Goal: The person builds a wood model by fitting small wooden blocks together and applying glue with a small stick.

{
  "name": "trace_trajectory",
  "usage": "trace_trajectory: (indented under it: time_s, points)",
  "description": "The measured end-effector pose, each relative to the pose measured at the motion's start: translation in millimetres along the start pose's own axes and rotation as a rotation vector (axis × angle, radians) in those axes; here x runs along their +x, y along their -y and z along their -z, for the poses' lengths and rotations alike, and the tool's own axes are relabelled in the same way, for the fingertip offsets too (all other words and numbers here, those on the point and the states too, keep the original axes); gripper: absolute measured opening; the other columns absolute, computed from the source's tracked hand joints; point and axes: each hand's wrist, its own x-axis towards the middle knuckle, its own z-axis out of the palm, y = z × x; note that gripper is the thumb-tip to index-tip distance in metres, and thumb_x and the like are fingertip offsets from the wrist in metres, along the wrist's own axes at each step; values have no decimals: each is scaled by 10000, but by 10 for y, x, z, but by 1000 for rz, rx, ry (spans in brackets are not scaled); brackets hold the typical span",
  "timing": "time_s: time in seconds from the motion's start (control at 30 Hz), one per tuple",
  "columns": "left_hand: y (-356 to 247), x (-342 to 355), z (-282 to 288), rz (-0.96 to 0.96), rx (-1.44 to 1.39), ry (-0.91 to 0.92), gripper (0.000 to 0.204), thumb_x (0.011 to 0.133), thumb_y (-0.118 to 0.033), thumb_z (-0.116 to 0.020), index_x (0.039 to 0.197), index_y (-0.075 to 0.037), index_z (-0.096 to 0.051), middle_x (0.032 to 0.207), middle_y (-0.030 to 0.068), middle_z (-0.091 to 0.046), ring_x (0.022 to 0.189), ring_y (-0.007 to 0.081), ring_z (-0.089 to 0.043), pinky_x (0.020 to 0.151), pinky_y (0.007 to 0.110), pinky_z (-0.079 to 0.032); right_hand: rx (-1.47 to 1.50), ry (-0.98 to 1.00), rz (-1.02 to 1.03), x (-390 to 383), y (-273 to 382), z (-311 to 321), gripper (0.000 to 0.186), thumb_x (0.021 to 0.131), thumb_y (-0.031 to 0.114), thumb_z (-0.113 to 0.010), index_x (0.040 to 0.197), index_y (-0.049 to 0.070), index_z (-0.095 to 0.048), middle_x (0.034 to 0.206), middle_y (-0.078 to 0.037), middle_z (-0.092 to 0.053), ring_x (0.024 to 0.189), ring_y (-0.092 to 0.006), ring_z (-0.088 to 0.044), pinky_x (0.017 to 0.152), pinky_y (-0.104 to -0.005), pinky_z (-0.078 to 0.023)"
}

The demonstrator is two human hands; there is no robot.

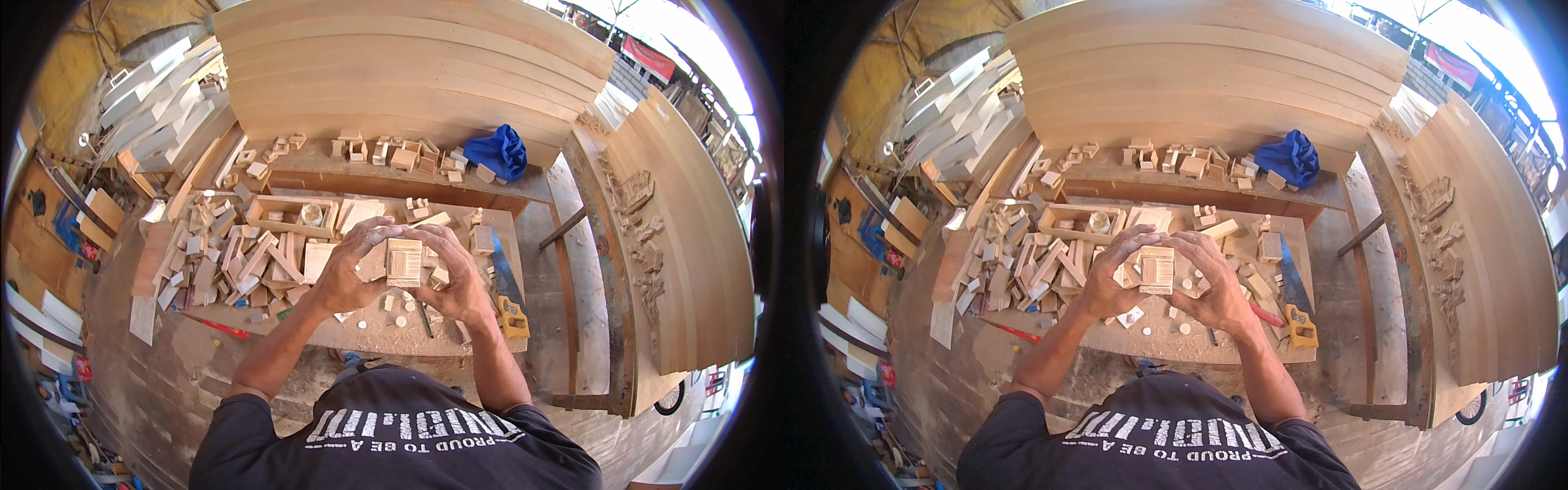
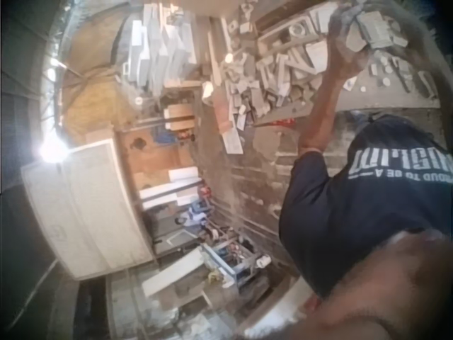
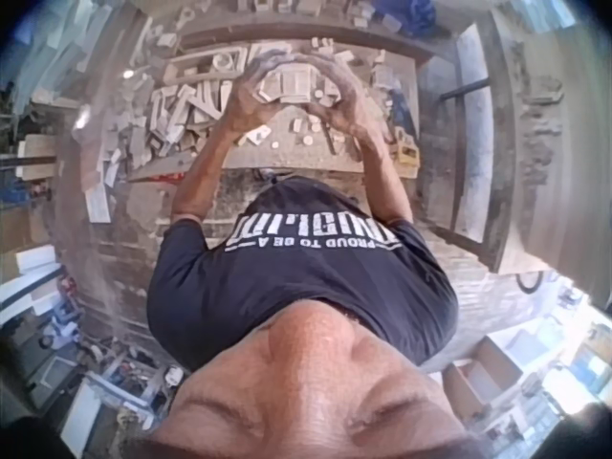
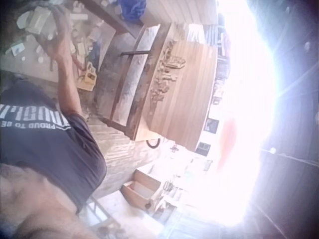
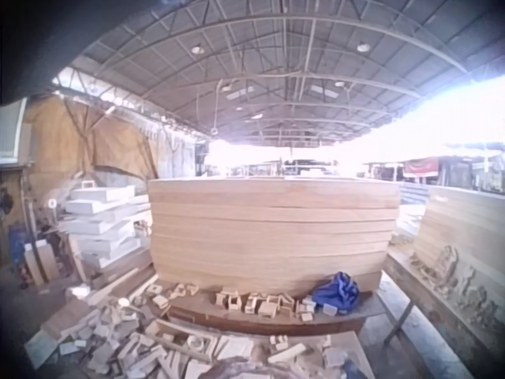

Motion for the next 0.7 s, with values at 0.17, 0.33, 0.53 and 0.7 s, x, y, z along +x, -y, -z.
trace_trajectory:
  time_s: [0.17,0.33,0.53,0.7]
  points:
    - [-44,-36,14,-46,-23,-62,834,685,-114,-905,1425,-92,-521,1413,143,-603,1349,349,-532,1134,464,-430,-6,8,-12,3,10,47,755,673,44,-830,1387,72,-589,1358,-164,-597,1286,-362,-559,1099,-452,-442]
    - [-51,-26,85,-272,42,-59,818,690,-85,-901,1406,-134,-507,1436,165,-575,1316,388,-552,1095,493,-465,1,9,24,24,18,108,760,657,56,-846,1374,57,-593,1347,-164,-601,1266,-357,-567,1079,-447,-449]
    - [-85,-28,150,-328,94,-17,775,697,-43,-883,1380,-97,-520,1424,178,-578,1287,386,-582,1068,484,-494,3,31,62,11,34,125,766,651,75,-862,1368,51,-595,1342,-174,-602,1263,-357,-570,1075,-445,-449]
    - [-202,-27,175,-53,12,34,767,710,-20,-858,1400,-29,-522,1373,174,-619,1285,346,-595,1073,441,-497,-28,0,75,28,74,99,700,677,183,-898,1299,5,-631,1273,-179,-658,1201,-345,-630,1027,-433,-483]
